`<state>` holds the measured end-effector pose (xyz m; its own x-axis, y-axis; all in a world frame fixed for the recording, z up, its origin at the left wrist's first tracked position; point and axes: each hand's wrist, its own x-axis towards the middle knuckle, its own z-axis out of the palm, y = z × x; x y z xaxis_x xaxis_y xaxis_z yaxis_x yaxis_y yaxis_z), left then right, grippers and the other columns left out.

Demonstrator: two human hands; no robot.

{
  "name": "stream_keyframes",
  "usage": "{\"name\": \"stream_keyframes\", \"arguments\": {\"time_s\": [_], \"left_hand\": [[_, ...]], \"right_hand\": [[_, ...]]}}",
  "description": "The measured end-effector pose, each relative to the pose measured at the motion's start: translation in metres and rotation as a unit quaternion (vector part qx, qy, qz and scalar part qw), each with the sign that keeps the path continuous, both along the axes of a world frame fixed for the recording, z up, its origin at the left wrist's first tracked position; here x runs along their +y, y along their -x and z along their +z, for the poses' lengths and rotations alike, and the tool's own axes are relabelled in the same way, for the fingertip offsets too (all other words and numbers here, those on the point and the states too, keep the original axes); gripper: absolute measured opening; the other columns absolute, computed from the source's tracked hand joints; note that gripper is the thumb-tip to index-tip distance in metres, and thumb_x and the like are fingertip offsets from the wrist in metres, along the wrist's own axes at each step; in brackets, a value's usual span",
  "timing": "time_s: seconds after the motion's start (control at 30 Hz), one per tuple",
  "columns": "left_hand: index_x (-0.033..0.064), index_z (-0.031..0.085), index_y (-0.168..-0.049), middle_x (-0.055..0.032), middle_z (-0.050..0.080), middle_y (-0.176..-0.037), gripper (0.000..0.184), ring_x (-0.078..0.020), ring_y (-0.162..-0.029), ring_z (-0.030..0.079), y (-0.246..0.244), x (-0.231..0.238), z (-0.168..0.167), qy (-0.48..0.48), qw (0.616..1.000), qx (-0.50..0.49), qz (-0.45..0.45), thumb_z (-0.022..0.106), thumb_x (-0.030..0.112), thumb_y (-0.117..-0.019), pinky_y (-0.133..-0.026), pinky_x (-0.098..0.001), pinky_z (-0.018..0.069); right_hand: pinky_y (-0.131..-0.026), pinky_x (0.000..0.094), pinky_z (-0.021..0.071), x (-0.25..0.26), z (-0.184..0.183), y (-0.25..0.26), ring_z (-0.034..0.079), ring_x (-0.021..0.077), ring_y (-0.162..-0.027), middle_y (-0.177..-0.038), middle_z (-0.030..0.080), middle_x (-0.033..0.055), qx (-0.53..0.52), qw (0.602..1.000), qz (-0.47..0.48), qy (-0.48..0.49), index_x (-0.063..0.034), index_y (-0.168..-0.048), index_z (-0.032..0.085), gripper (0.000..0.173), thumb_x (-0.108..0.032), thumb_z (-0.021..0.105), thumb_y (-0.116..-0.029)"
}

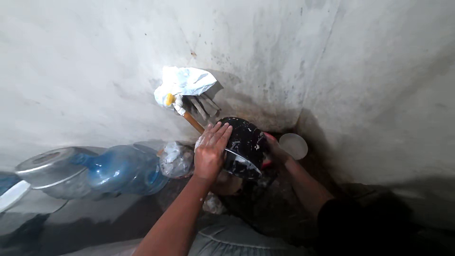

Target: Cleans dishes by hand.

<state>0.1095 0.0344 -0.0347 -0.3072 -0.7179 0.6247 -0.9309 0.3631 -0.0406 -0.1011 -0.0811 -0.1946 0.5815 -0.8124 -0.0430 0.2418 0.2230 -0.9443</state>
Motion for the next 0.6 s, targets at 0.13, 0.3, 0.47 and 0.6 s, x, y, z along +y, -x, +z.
{"name": "stream_keyframes", "arguments": {"time_s": [0.13, 0.3, 0.47, 0.6], "left_hand": [[0.004, 0.064, -0.137, -0.0123, 0.059, -0.146, 0.051, -0.0333, -0.143, 0.048, 0.008, -0.002, 0.003, -0.03, 0.999, 0.029, 0.011, 0.055, -0.008, -0.0884, -0.12, -0.0484, 0.0373], [0.0228, 0.062, -0.144, -0.0077, 0.055, -0.151, 0.062, -0.0355, -0.143, 0.045, 0.014, -0.01, 0.002, -0.088, 0.993, 0.068, 0.046, 0.057, -0.007, -0.0891, -0.112, -0.0533, 0.0421], [0.0216, 0.06, -0.145, -0.0108, 0.036, -0.164, 0.063, -0.0317, -0.143, 0.047, 0.022, -0.008, 0.004, -0.178, 0.952, 0.236, 0.074, 0.058, -0.01, -0.0908, -0.109, -0.0551, 0.0463], [0.0189, 0.044, -0.155, -0.0044, 0.052, -0.151, 0.047, -0.0168, -0.129, 0.058, 0.035, -0.002, 0.011, -0.191, 0.82, 0.529, 0.105, 0.035, 0.037, -0.1124, -0.105, -0.0427, 0.0512]], "right_hand": [[-0.08, 0.041, 0.0595, 0.058, 0.002, -0.003, 0.068, 0.0171, -0.094, -0.104, 0.069, 0.0063, -0.165, 0.938, -0.065, -0.297, -0.0144, -0.128, 0.057, 0.059, -0.054, 0.017, -0.1092], [-0.074, 0.037, 0.0592, 0.073, 0.008, -0.003, 0.067, 0.0144, -0.086, -0.094, 0.067, 0.0042, -0.276, 0.88, -0.156, -0.354, -0.0139, -0.119, 0.058, 0.057, -0.056, 0.02, -0.1088], [-0.071, 0.0436, 0.0584, 0.054, -0.003, -0.007, 0.066, 0.0178, -0.082, -0.089, 0.067, 0.0043, -0.344, 0.828, -0.153, -0.415, -0.0185, -0.107, 0.062, 0.068, -0.073, 0.022, -0.0997], [-0.07, 0.0484, 0.0586, 0.052, -0.002, -0.019, 0.068, 0.021, -0.081, -0.087, 0.069, 0.0059, -0.42, 0.797, -0.179, -0.394, -0.0184, -0.103, 0.064, 0.076, -0.081, 0.023, -0.0926]]}}
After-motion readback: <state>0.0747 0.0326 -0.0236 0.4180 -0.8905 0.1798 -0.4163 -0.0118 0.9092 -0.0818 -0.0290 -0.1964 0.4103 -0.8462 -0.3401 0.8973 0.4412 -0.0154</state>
